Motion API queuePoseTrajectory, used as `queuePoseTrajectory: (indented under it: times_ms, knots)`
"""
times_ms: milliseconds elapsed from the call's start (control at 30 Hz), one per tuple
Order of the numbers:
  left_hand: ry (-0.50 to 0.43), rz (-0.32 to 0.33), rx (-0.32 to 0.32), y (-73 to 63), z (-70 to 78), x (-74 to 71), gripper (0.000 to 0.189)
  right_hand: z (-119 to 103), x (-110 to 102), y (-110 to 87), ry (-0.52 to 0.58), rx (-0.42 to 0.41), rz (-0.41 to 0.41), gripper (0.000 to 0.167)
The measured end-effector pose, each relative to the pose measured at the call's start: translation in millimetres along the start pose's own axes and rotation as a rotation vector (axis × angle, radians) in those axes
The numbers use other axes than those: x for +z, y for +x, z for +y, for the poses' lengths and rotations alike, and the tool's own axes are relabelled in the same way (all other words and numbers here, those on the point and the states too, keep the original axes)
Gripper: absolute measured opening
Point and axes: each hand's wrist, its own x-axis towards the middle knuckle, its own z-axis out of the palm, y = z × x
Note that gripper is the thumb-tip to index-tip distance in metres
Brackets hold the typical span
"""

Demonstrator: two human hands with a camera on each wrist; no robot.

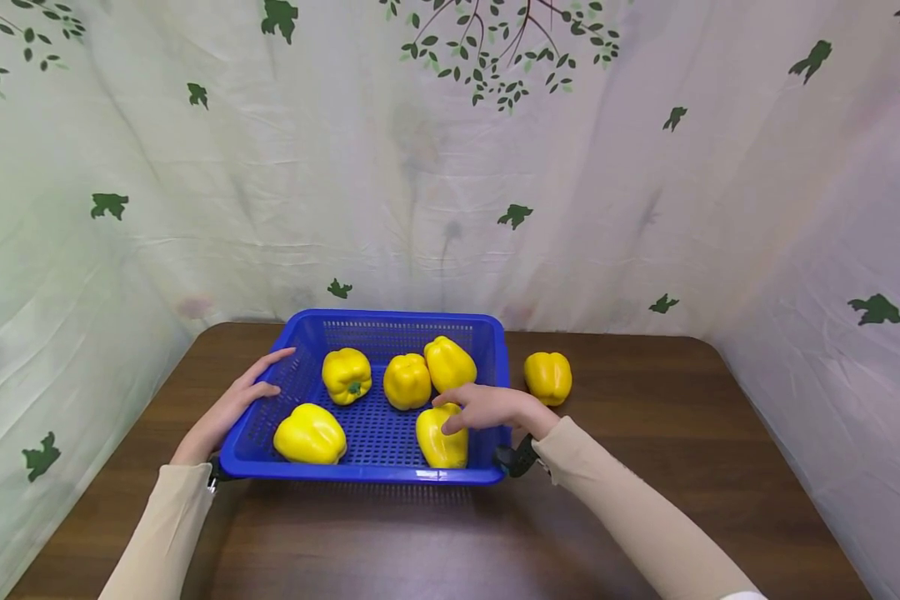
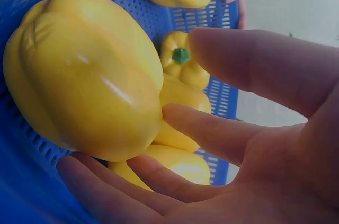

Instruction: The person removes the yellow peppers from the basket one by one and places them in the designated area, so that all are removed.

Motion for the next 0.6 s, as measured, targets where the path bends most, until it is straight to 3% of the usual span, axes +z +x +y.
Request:
queuePoseTrajectory:
  times_ms: [367,600]
  knots:
    - [0.007,-0.002,0.005,-1.0,0.1,-0.1,0.059,-0.6,-1.0,1.8,0.021,-0.045,-0.064,0.046]
    - [0.003,-0.005,0.007,-1.0,1.0,0.3,0.059,2.0,1.8,5.3,0.050,-0.079,-0.061,0.047]
